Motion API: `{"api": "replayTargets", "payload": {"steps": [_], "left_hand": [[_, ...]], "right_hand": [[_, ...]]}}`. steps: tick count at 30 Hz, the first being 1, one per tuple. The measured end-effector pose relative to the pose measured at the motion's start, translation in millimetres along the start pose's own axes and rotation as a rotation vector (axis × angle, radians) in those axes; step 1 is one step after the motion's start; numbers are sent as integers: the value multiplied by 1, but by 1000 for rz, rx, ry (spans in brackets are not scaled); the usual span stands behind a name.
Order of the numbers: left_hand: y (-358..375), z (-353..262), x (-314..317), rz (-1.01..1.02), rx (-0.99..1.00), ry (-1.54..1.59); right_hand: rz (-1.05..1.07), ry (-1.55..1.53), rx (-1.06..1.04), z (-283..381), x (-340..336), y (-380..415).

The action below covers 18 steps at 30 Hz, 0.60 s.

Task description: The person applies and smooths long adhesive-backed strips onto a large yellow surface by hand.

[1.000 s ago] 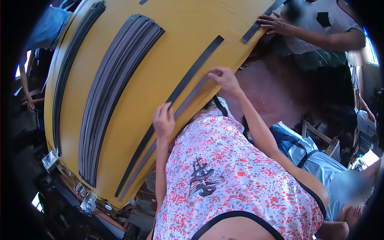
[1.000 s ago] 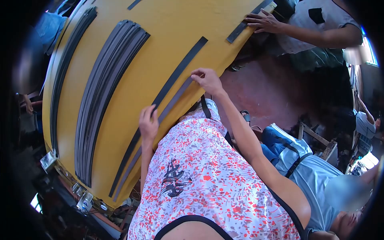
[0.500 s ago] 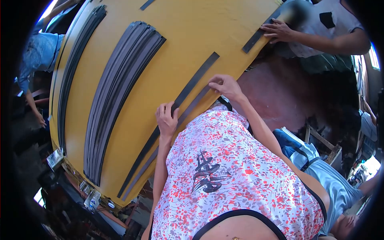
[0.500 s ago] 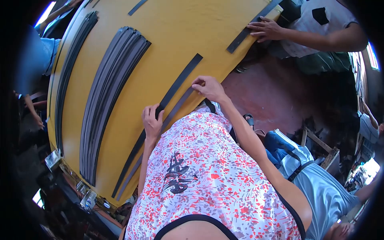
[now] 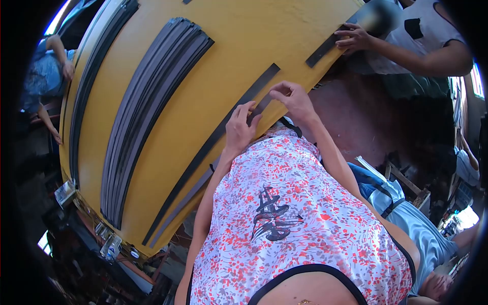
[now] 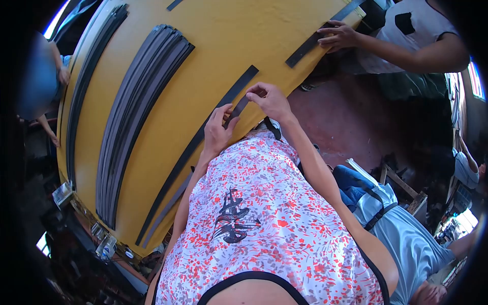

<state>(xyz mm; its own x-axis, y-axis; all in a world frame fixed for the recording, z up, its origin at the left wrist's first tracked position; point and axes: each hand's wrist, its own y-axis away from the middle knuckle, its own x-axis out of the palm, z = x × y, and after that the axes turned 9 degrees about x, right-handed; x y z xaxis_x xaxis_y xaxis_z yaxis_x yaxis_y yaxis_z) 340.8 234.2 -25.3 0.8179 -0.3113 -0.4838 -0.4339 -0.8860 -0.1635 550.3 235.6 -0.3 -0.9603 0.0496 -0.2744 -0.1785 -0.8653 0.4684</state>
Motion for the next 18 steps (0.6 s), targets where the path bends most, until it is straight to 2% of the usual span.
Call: {"api": "replayTargets", "payload": {"steps": [3, 5, 9, 11, 13, 15, 17, 18], "left_hand": [[-8, 4, 7, 16, 51, -56], [-13, 5, 12, 29, 66, -73], [-20, 2, 19, -2, 112, -179], [-23, 0, 23, -1, 82, -175], [-23, 1, 24, -40, 152, -169], [-22, 1, 25, -52, 171, -149], [-24, 0, 25, -59, 188, -127], [-26, 0, 26, -58, 163, -113]], "right_hand": [[-53, 0, -18, 1, -9, -6], [2, 93, 9, 4, -16, -9], [-46, 209, -46, 2, -24, -16], [-247, 221, -205, -1, -25, -25], [-271, 302, -252, -3, -28, -30], [-304, 383, -301, -6, -30, -34], [-296, 472, -436, -10, -30, -40], [-299, 470, -423, -12, -33, -43]]}}
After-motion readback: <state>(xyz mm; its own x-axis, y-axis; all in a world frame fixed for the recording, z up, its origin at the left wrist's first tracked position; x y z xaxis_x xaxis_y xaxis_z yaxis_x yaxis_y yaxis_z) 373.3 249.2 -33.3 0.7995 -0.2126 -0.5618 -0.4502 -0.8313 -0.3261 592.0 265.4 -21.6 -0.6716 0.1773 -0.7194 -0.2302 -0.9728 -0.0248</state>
